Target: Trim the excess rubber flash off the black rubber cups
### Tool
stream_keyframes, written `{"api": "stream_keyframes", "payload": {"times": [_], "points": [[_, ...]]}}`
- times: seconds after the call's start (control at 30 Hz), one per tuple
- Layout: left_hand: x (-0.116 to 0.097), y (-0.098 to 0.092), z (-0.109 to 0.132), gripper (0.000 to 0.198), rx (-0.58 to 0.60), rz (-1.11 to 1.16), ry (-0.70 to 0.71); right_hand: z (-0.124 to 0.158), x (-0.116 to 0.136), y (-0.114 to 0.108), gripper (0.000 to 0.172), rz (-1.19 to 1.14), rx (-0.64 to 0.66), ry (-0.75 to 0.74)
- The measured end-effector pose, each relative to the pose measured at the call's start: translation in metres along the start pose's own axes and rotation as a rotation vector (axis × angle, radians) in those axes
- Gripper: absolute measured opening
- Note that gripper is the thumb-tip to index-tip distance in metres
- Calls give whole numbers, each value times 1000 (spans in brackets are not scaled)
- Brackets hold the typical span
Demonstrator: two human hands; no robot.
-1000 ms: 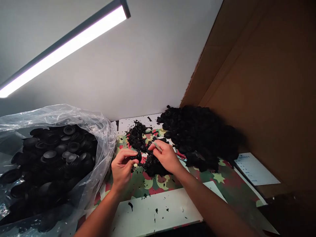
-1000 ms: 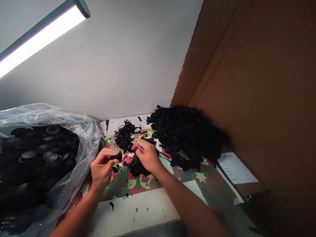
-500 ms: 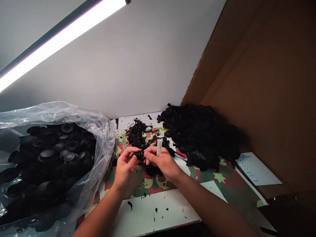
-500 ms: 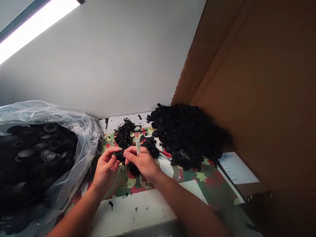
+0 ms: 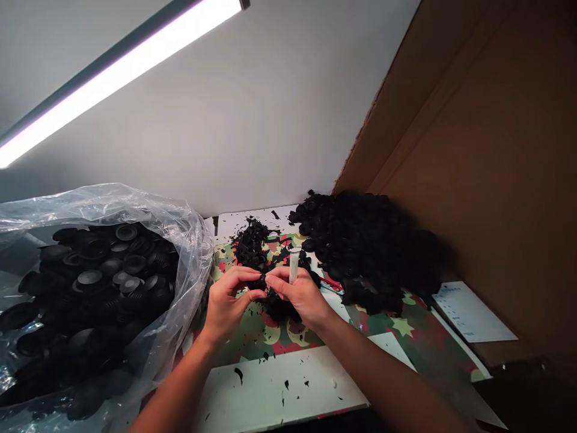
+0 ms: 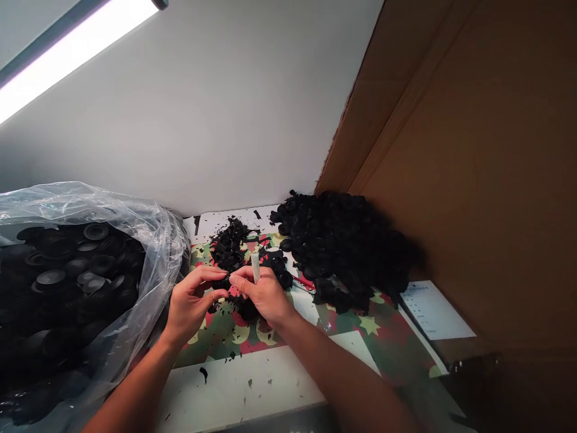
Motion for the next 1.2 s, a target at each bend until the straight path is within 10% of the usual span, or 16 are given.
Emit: {"api": "stream_keyframes", "payload": {"times": [0.17, 0.37, 0.5, 0.73, 1.2], "points": [[0, -3, 3, 4, -14, -133, 109, -1, -1, -2, 34, 135, 37, -60], [2, -11, 3, 3, -3, -249, 156, -3, -2, -27, 65, 259, -310, -290], [4, -12, 3, 4, 53, -295, 192, 2, 1, -36, 80, 188, -153, -319], [7, -11, 4, 3, 113, -338, 229, 14, 7, -21, 10, 430, -59, -581], [9, -12, 6, 5, 171, -453, 253, 5, -2, -21, 12, 830, -40, -995]]}}
Point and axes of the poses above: each hand's wrist, its own z-axis away from the middle knuckle, its own y-axis out of the palm, x = y × z, the point moved 1 cm from there along -z, towards the middle knuckle, and after that the axes turned 11 degrees about z, right-handed, at the moved point
